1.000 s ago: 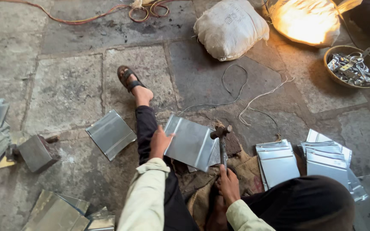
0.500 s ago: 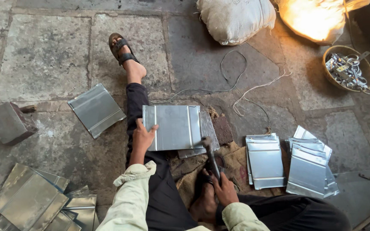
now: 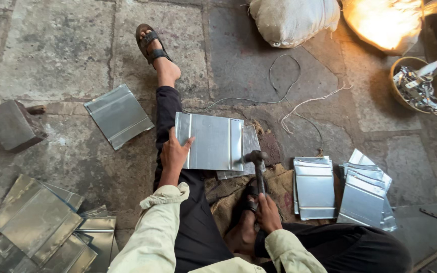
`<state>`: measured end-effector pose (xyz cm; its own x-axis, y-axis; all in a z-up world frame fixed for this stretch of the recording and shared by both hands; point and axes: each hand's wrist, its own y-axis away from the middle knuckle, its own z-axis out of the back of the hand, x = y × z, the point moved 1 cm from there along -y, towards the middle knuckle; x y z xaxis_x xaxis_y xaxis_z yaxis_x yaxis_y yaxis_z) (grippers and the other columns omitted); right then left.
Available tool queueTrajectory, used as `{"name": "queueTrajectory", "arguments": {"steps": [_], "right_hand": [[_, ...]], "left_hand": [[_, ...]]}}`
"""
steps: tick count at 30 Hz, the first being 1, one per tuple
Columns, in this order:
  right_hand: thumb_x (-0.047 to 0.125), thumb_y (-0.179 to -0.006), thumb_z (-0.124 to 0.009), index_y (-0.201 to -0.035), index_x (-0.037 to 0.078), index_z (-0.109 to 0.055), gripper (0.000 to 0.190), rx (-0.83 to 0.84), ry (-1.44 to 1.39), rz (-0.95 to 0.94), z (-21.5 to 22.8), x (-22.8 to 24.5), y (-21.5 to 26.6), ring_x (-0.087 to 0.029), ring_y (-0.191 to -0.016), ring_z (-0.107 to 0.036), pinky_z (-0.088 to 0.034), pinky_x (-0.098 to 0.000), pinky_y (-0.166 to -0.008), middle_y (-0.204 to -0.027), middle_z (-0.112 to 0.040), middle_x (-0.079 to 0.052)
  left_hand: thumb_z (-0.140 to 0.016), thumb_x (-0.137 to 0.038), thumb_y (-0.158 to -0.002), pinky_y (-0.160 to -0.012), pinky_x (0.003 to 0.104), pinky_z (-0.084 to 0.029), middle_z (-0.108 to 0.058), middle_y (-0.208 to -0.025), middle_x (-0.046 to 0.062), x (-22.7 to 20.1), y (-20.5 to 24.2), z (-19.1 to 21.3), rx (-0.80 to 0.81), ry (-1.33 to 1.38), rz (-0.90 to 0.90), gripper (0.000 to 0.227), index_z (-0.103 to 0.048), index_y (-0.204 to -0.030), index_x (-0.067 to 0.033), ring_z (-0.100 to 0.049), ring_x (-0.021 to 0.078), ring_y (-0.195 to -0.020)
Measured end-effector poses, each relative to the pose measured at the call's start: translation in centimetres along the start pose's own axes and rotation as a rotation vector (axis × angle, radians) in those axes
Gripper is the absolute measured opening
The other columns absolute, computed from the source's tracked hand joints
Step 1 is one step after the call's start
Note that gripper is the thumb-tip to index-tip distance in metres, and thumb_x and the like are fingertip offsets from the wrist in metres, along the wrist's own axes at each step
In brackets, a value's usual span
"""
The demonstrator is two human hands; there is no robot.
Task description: The person sits on the floor and repeatedly hammers a rectangular metal sheet placed on a wooden block. They adjust the sheet's position and flip it over to work on different areas, then place the finished piece aside and pick up another sheet to continue.
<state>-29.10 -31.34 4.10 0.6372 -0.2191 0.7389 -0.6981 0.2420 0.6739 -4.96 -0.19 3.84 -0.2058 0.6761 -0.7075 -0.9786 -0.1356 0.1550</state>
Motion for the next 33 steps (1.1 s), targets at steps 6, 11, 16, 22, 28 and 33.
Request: {"name": "queueTrajectory", "arguments": {"steps": [6,11,16,22,28,33], "right_hand": [[0.035,-0.109,-0.053,-0.1,0.003,-0.06,0.034,-0.04,0.172,0.314,-1.0,1.4,1.4,-0.012,-0.053,-0.042,-0.034,-0.0286,-0.045,-0.065,-0.046,-0.001],[0.033,-0.108,-0.053,-0.109,0.004,-0.06,0.03,-0.142,0.054,0.535,1.4,8.2,6.8,-0.017,-0.06,-0.046,-0.037,-0.0331,-0.053,-0.073,-0.052,-0.004],[0.031,-0.108,-0.053,-0.115,0.004,-0.06,0.03,-0.171,-0.195,1.101,3.4,13.3,11.8,-0.022,-0.069,-0.051,-0.041,-0.037,-0.062,-0.082,-0.057,-0.007],[0.03,-0.107,-0.054,-0.122,0.003,-0.061,0.031,-0.346,0.15,1.054,2.6,4.9,1.9,-0.028,-0.08,-0.057,-0.046,-0.0418,-0.073,-0.093,-0.064,-0.011],[0.028,-0.107,-0.055,-0.13,0.002,-0.061,0.035,-0.367,1.094,1.114,3.9,1.3,-0.6,-0.033,-0.09,-0.063,-0.051,-0.0465,-0.085,-0.103,-0.07,-0.015],[0.026,-0.113,-0.045,-0.135,-0.002,-0.052,0.036,-0.328,0.22,1.152,8.6,11.2,6.8,-0.035,-0.097,-0.063,-0.05,-0.0436,-0.086,-0.113,-0.066,-0.02]], "left_hand": [[-0.072,-0.063,-0.087,-0.073,0.049,-0.061,-0.071,-0.115,0.027,0.9,-0.5,-0.9,-0.01,-0.025,-0.016,0.092,-0.043,-0.15,-0.0024,-0.072,0.0409,-0.101],[-0.073,-0.062,-0.086,-0.074,0.05,-0.061,-0.071,-0.115,0.027,1.4,-0.8,-1.4,-0.016,0.013,-0.008,0.091,-0.046,-0.151,-0.0031,-0.072,0.0413,-0.101],[-0.073,-0.062,-0.086,-0.073,0.051,-0.061,-0.072,-0.111,0.027,0.7,-1.0,-0.6,0.036,-0.029,0.035,0.091,-0.045,-0.152,-0.0049,-0.073,0.0414,-0.099],[-0.072,-0.063,-0.084,-0.068,0.05,-0.061,-0.071,-0.111,0.028,1.4,-1.2,-1.4,0.0,0.006,-0.005,0.095,-0.044,-0.15,-0.0007,-0.073,0.0413,-0.095],[-0.072,-0.068,-0.085,-0.069,0.053,-0.057,-0.073,-0.102,0.03,1.7,-1.0,-2.6,-0.093,-0.086,-0.151,0.09,-0.053,-0.146,-0.0042,-0.071,0.0454,-0.093],[-0.069,-0.063,-0.088,-0.065,0.052,-0.059,-0.073,-0.102,0.026,0.8,-1.6,-1.5,0.037,-0.057,-0.02,0.087,-0.048,-0.148,-0.004,-0.074,0.0415,-0.088]]}}
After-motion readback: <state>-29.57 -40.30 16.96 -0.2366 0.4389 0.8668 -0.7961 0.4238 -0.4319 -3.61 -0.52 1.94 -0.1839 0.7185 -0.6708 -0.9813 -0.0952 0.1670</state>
